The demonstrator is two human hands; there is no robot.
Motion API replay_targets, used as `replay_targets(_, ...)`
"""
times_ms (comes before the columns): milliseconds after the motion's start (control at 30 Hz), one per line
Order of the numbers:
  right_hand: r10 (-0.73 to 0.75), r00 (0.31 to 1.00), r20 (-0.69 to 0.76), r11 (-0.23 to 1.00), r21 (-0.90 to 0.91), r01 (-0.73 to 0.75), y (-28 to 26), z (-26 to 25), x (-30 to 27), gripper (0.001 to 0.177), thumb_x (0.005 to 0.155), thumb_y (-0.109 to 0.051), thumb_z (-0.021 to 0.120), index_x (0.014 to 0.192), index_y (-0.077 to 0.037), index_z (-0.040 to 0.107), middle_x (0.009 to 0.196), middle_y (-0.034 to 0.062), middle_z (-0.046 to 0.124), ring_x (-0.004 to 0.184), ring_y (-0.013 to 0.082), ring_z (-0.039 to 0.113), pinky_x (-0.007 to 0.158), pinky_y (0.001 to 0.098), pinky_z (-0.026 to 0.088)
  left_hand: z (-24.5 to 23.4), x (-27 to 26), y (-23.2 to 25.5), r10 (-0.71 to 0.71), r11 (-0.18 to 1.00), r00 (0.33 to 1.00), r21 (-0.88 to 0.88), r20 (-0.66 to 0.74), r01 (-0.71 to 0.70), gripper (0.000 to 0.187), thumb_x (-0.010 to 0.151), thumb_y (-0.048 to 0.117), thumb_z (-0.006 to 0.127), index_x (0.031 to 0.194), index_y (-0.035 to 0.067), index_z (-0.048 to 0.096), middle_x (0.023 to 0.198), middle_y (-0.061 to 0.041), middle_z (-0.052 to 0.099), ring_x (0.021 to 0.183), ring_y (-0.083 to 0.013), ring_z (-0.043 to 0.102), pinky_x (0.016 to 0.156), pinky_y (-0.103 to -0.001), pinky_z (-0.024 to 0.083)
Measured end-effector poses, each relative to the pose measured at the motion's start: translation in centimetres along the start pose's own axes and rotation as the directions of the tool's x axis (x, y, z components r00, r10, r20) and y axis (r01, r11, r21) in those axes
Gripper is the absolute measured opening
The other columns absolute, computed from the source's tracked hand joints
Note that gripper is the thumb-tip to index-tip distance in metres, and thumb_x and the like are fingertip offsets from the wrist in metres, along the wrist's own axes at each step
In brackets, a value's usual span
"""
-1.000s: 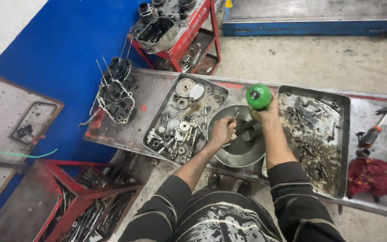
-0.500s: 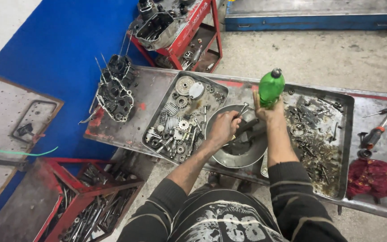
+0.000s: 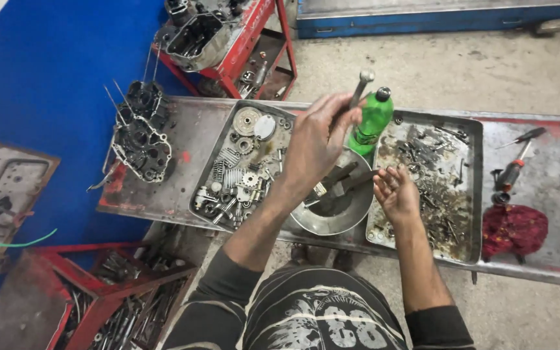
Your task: The person cleans various small mechanical parts by hand in a metal bowl. They pour liquid from a green bottle into the bowl, scrub the parts, and place them into a tray on the workbench.
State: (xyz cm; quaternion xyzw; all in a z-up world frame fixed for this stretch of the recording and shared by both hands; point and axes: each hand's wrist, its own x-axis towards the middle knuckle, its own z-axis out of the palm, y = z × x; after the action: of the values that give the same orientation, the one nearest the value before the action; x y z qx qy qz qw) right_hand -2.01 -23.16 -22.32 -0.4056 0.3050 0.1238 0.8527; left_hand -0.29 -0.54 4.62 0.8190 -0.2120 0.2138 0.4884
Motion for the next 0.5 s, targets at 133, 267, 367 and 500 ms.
replay_targets(133, -0.042, 0.999, -0.021, 0.999, -0.024, 0.042, 0.7, 0.8, -3.6, 0.028, 0.103, -0.046, 0.049, 0.11, -0.019, 0.057, 0.099, -0.0025, 0.069, 0.088, 0.0189, 0.071, 0.073, 0.0279, 0.058, 3.6, -3.7, -2.7, 0.102, 0.992, 0.962, 0.097, -0.255, -0.08, 0.023, 0.103, 0.019, 0.054, 0.122, 0.009, 0.062, 0.117, -0.013, 0.066, 0.099, -0.0345, 0.069, 0.083, -0.043, 0.057)
replay_targets(267, -0.007, 0.994, -0.105, 0.993, -0.119, -0.006, 1.8, 1.6, -4.7, 0.027, 0.102, -0.042, 0.054, 0.109, -0.016, 0.057, 0.098, 0.0004, 0.069, 0.088, 0.0198, 0.072, 0.071, 0.0287, 0.058, 10.0, -13.2, -14.2, -0.387, 0.913, 0.913, 0.191, 0.13, 0.36, 0.03, 0.102, 0.026, 0.056, 0.13, 0.017, 0.059, 0.124, -0.007, 0.062, 0.114, -0.0296, 0.06, 0.093, -0.042, 0.051)
replay_targets(367, -0.008, 0.994, -0.105, 0.984, -0.179, -0.011, 2.8, 1.8, -2.5, 0.026, 0.102, -0.036, 0.053, 0.116, -0.014, 0.056, 0.104, 0.0037, 0.068, 0.093, 0.0218, 0.071, 0.076, 0.032, 0.058, 9.4, -14.9, -19.5, -0.752, 0.655, 0.607, 0.194, 0.255, 0.73, 0.037, 0.101, 0.031, 0.057, 0.134, 0.016, 0.06, 0.133, -0.011, 0.061, 0.132, -0.0292, 0.052, 0.11, -0.046, 0.042)
replay_targets(500, 0.029, 0.994, -0.106, 0.973, -0.224, -0.052, 5.9, 1.5, -3.4, 0.027, 0.098, -0.032, 0.06, 0.116, -0.012, 0.057, 0.103, 0.009, 0.067, 0.091, 0.0261, 0.071, 0.072, 0.0327, 0.058, 4.6, -15.8, -22.4, -0.802, 0.586, 0.592, 0.088, -0.079, 0.805, 0.027, 0.096, 0.018, 0.066, 0.122, 0.013, 0.068, 0.122, -0.012, 0.065, 0.122, -0.03, 0.059, 0.107, -0.044, 0.045)
